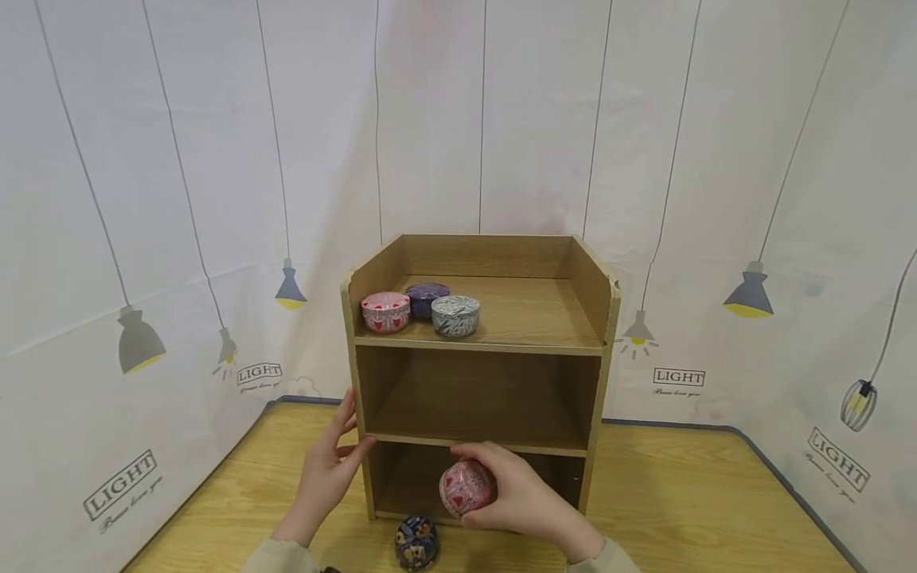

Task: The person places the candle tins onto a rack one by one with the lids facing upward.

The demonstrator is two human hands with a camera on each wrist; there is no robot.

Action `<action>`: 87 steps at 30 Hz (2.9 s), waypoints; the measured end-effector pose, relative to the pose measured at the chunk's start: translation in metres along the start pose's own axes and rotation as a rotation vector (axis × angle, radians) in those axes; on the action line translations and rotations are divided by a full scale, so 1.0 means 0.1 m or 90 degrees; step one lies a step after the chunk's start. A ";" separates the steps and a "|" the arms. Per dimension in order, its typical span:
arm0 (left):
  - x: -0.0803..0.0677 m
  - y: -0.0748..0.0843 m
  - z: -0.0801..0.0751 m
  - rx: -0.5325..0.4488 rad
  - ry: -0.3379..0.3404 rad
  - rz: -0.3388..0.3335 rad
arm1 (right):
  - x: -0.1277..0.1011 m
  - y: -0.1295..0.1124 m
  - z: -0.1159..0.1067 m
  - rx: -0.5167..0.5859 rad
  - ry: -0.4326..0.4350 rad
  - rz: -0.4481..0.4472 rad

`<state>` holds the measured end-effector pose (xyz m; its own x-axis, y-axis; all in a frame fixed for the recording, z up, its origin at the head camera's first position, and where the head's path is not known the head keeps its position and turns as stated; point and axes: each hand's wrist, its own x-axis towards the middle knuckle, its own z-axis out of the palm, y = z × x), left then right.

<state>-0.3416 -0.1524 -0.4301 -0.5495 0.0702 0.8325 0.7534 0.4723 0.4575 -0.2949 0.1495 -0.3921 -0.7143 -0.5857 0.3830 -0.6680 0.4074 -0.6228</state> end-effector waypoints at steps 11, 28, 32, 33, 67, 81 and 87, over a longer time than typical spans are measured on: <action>0.00 0.00 0.00 -0.012 -0.001 -0.006 | 0.00 -0.07 -0.04 0.042 -0.009 -0.001; 0.00 0.00 0.00 -0.013 -0.001 -0.017 | 0.01 -0.19 -0.13 0.034 0.013 -0.004; 0.00 0.01 0.00 -0.013 -0.001 -0.020 | 0.01 -0.21 -0.15 0.020 0.030 -0.017; 0.00 0.01 0.00 -0.014 0.000 -0.019 | 0.02 -0.22 -0.15 0.016 0.034 -0.022; 0.00 0.00 0.03 -0.013 0.006 -0.006 | 0.14 -0.34 -0.34 -0.011 0.098 -0.050; -0.02 0.00 0.01 0.011 -0.012 -0.037 | 0.16 -0.36 -0.41 -0.061 0.138 -0.047; -0.01 0.00 0.02 0.016 -0.008 -0.029 | 0.17 -0.37 -0.43 -0.043 0.147 -0.044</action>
<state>-0.3419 -0.1506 -0.4319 -0.5874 0.0600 0.8071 0.7189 0.4966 0.4863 -0.2918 0.1546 -0.3328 -0.6901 -0.4413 0.5736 -0.7237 0.4227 -0.5455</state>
